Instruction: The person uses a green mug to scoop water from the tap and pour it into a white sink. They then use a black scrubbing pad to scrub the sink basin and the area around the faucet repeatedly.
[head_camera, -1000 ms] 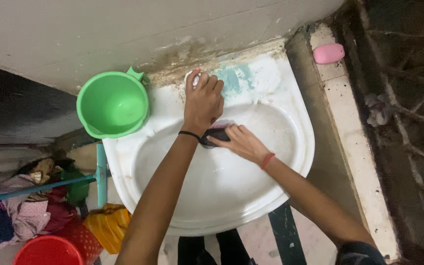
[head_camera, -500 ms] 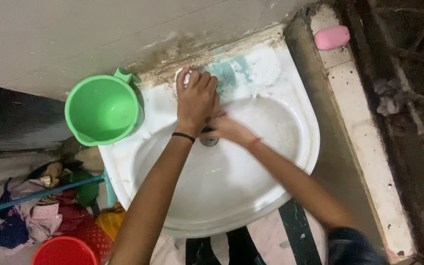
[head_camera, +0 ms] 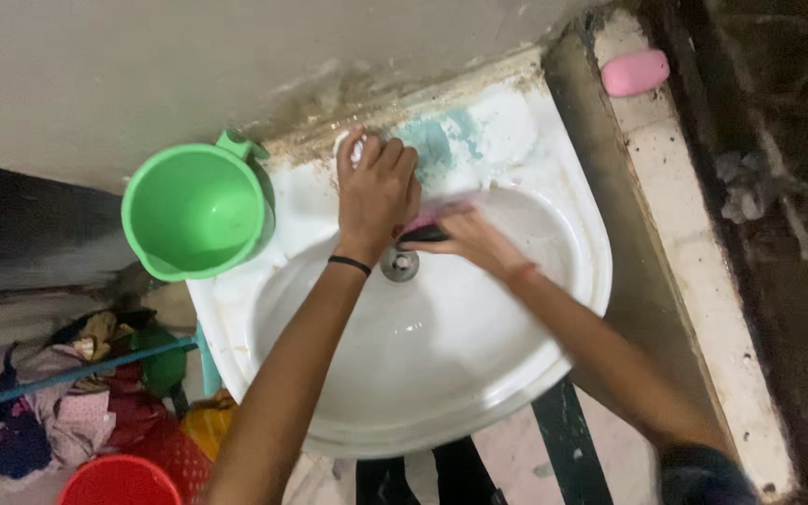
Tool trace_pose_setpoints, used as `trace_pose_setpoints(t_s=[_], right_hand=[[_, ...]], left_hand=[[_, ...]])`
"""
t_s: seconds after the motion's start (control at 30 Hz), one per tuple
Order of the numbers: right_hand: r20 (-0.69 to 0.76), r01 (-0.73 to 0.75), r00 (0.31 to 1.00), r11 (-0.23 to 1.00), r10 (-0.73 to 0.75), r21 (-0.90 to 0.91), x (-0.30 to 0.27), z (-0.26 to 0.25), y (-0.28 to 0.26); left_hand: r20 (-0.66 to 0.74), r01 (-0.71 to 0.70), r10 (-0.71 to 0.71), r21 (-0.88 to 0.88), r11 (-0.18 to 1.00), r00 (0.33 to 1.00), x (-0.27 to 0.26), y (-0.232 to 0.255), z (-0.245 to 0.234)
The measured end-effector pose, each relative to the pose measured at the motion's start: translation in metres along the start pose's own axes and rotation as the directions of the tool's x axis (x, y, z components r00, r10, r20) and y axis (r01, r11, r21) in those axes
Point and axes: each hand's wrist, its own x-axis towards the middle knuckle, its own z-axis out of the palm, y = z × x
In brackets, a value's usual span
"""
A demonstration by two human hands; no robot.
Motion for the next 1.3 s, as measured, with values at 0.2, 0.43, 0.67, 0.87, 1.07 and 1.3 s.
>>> trace_pose_setpoints(t_s=[0.2, 0.43, 0.67, 0.87, 1.07, 1.3], right_hand=[[0.150, -0.288, 0.954, 0.643, 0.261, 0.710, 0.068, 0.026, -0.059], [-0.077, -0.164, 0.978, 0.941, 0.195, 0.296, 0.018, 0.006, -0.036], [0.279, -0.428, 0.903, 0.630, 0.326, 0.648, 0.038, 0.007, -0.055], [-0.135, -0.073, 0.982, 0.919, 0.135, 0.387, 0.073, 0.008, -0.079], [0.160, -0.264, 0.957, 0.955, 0.242, 0.135, 0.000, -0.046, -0.016], [-0.284, -0.135, 0.733, 0.543, 0.617, 0.829, 0.102, -0.019, -0.119]], left_hand=[[-0.036, -0.011, 0.011, -0.024, 1.000, 0.999, 0.001, -0.002, 0.001], [-0.015, 0.000, 0.001, 0.019, 1.000, 1.000, -0.001, 0.001, 0.001], [-0.041, 0.006, -0.006, -0.010, 1.000, 0.999, -0.003, 0.000, 0.006], [-0.036, -0.006, 0.008, 0.047, 0.999, 0.999, 0.001, 0.003, 0.001], [-0.020, 0.020, -0.020, -0.038, 0.999, 1.000, 0.000, 0.002, -0.001], [-0.058, -0.018, 0.020, 0.034, 0.999, 0.998, 0.001, 0.001, 0.002]])
